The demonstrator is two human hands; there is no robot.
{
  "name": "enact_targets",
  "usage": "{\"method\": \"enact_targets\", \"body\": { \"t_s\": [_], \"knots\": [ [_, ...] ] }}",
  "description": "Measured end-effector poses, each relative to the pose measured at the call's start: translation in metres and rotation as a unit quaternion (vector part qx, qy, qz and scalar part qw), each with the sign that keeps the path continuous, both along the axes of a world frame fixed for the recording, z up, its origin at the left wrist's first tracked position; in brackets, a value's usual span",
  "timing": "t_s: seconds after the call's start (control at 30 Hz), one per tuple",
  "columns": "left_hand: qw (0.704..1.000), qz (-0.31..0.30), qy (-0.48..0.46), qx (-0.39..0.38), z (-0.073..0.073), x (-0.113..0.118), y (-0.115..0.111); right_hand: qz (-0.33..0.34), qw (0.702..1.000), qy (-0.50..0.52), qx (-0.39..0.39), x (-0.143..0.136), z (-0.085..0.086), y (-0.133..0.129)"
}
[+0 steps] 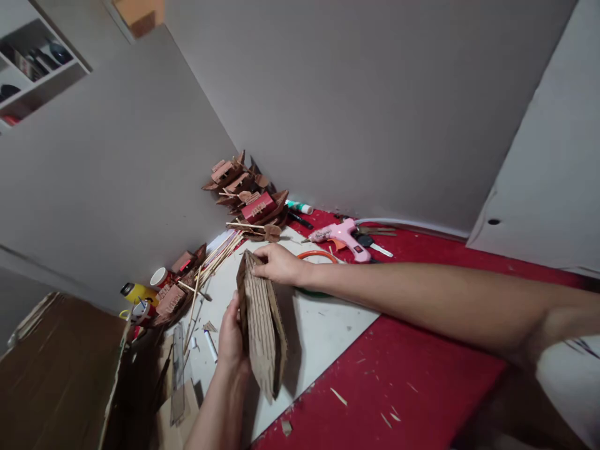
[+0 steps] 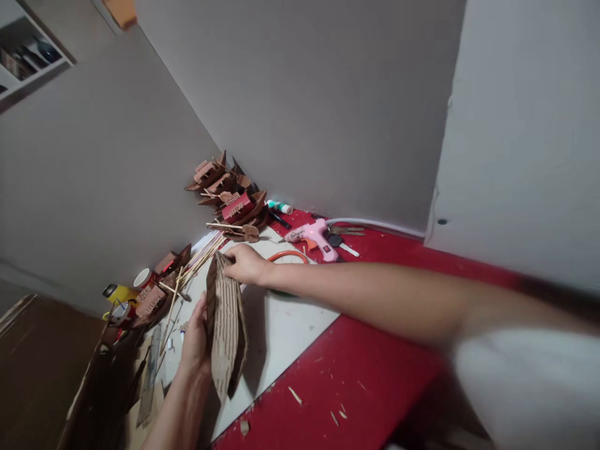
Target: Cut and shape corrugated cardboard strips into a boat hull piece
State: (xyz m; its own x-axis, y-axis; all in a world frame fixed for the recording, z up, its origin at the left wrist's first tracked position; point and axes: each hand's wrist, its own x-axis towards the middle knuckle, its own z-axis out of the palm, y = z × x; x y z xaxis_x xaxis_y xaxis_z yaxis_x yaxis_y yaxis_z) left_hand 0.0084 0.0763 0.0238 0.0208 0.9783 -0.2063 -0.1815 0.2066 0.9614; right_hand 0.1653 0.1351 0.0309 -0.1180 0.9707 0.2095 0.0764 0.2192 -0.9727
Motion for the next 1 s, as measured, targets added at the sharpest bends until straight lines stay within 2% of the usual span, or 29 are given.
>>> {"method": "enact_targets", "body": {
  "t_s": [0.13, 0.27, 0.4, 0.5, 0.6, 0.7, 0.77, 0.87, 1.0],
  "knots": [
    [0.987, -0.030, -0.118, -0.107, 0.007, -0.011, 0.008, -0.082, 0.994, 0.073, -0.026, 0.007, 0.000, 0.013],
    [0.988, 0.006, -0.147, -0.051, 0.001, -0.019, 0.013, -0.172, 0.974, 0.143, -0.035, 0.011, -0.003, 0.023],
    [0.991, 0.001, -0.132, 0.016, -0.002, -0.009, 0.004, -0.218, 0.956, 0.191, -0.032, 0.010, -0.007, 0.026],
    [0.990, -0.012, -0.124, 0.058, 0.001, 0.005, -0.006, -0.221, 0.954, 0.203, -0.031, 0.004, -0.013, 0.022],
    [0.990, 0.062, -0.113, 0.064, 0.002, 0.009, -0.007, -0.204, 0.959, 0.197, -0.033, -0.007, -0.020, 0.012],
    [0.978, 0.162, -0.102, 0.077, -0.002, 0.002, 0.001, -0.179, 0.965, 0.186, -0.033, -0.018, -0.026, -0.002],
    [0.971, 0.199, -0.098, 0.090, -0.006, -0.005, 0.007, -0.170, 0.969, 0.177, -0.033, -0.023, -0.028, -0.009],
    [0.965, 0.229, -0.080, 0.103, -0.009, -0.013, 0.014, -0.162, 0.972, 0.162, -0.045, -0.027, -0.030, -0.017],
    [0.965, 0.236, -0.047, 0.105, -0.007, -0.020, 0.021, -0.137, 0.976, 0.151, -0.075, -0.031, -0.031, -0.024]
  ]
}}
